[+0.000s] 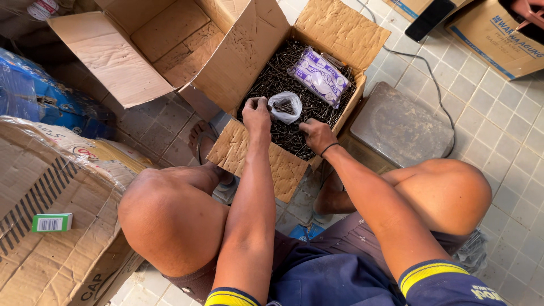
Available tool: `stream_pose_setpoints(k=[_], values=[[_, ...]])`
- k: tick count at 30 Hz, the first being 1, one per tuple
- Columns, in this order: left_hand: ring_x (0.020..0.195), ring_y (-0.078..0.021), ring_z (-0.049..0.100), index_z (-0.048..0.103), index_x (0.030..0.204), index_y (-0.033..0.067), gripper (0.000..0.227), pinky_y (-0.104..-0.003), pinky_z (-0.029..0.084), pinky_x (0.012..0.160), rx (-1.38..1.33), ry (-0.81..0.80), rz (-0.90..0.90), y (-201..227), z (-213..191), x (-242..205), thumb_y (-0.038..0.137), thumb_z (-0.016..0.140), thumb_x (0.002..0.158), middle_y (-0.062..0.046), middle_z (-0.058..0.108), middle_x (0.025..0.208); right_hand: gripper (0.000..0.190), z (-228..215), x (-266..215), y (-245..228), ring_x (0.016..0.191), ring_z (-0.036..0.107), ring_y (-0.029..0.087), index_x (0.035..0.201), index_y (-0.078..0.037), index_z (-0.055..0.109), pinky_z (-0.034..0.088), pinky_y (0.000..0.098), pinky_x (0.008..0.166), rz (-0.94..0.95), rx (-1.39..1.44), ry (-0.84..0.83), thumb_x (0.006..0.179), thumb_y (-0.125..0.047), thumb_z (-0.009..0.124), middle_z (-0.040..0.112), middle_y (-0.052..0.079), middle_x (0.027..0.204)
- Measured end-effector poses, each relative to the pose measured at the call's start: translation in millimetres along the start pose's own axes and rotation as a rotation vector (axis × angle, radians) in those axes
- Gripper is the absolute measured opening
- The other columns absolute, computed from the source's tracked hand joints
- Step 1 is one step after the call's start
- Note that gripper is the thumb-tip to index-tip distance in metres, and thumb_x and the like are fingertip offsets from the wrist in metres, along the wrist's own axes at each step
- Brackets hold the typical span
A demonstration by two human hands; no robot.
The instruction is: The person sorts through a large quantity of loose metal nails in a cardboard box, picking them up by hand and placing them into a small plastic cup.
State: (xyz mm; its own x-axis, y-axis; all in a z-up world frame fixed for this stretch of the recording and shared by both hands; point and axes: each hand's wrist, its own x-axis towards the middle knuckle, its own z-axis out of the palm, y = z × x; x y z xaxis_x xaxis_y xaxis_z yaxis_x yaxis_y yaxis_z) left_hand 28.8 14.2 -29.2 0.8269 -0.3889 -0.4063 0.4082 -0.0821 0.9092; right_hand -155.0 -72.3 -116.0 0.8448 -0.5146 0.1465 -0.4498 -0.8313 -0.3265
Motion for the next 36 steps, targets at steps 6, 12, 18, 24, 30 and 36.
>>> stream_pose_setpoints(k=[6, 12, 18, 24, 30, 36], values=[[0.059, -0.0128, 0.066, 0.074, 0.097, 0.0091, 0.016, -0.031, 0.052, 0.050, 0.073, -0.035, 0.058, -1.6, -3.9, 6.4, 0.020, 0.067, 0.106, -0.007, 0.071, 0.074, 0.018, -36.0, 18.0, -6.0, 0.090, 0.081, 0.024, 0.092, -0.027, 0.078, 0.065, 0.0390, 0.089, 0.141, 0.298, 0.005, 0.089, -0.009, 0.081, 0.078, -0.005, 0.082], [0.077, -0.0156, 0.076, 0.077, 0.113, 0.0083, 0.026, -0.040, 0.065, 0.070, 0.203, -0.216, 0.163, -2.8, -5.9, -5.5, 0.030, 0.063, 0.114, -0.010, 0.080, 0.089, 0.018, -65.9, 36.8, -14.5, 0.088, 0.084, 0.020, 0.092, -0.028, 0.088, 0.069, 0.0372, 0.080, 0.519, 0.577, -0.094, 0.085, -0.013, 0.091, 0.086, -0.001, 0.089], [0.097, -0.0213, 0.078, 0.077, 0.122, -0.0016, 0.060, -0.034, 0.065, 0.089, -0.352, -0.401, -0.008, -9.0, 7.5, -22.1, 0.054, 0.057, 0.116, -0.016, 0.082, 0.101, 0.019, -86.6, 50.5, -13.7, 0.092, 0.085, 0.027, 0.104, 0.004, 0.077, 0.078, 0.0398, 0.082, 0.636, 1.427, 0.148, 0.091, 0.012, 0.089, 0.082, 0.019, 0.102], [0.125, -0.0395, 0.077, 0.069, 0.141, -0.0039, 0.063, -0.052, 0.066, 0.109, -0.817, -0.571, -0.122, -3.5, 25.6, -27.3, 0.052, 0.044, 0.125, -0.028, 0.078, 0.131, 0.018, -68.3, 56.3, -51.0, 0.096, 0.083, 0.027, 0.102, 0.002, 0.078, 0.078, 0.0395, 0.083, 0.687, 1.525, 0.229, 0.091, 0.009, 0.090, 0.081, 0.019, 0.107], [0.122, -0.0388, 0.080, 0.071, 0.130, -0.0038, 0.050, -0.057, 0.065, 0.110, -0.782, -0.449, -0.078, -4.2, 21.1, -14.3, 0.040, 0.049, 0.124, -0.026, 0.083, 0.122, 0.012, -62.0, 58.0, -62.3, 0.092, 0.085, 0.029, 0.109, 0.001, 0.083, 0.079, 0.0419, 0.078, 0.575, 1.175, 0.112, 0.098, 0.004, 0.088, 0.081, 0.023, 0.101], [0.131, -0.0436, 0.074, 0.063, 0.135, -0.0057, 0.026, -0.059, 0.065, 0.117, -0.645, -0.390, -0.031, -5.8, 14.9, -1.9, 0.012, 0.047, 0.125, -0.031, 0.077, 0.125, 0.015, -70.4, 50.1, -61.0, 0.080, 0.086, 0.030, 0.116, -0.009, 0.088, 0.076, 0.0405, 0.074, 0.439, 0.811, -0.091, 0.103, -0.005, 0.084, 0.086, 0.019, 0.099]])
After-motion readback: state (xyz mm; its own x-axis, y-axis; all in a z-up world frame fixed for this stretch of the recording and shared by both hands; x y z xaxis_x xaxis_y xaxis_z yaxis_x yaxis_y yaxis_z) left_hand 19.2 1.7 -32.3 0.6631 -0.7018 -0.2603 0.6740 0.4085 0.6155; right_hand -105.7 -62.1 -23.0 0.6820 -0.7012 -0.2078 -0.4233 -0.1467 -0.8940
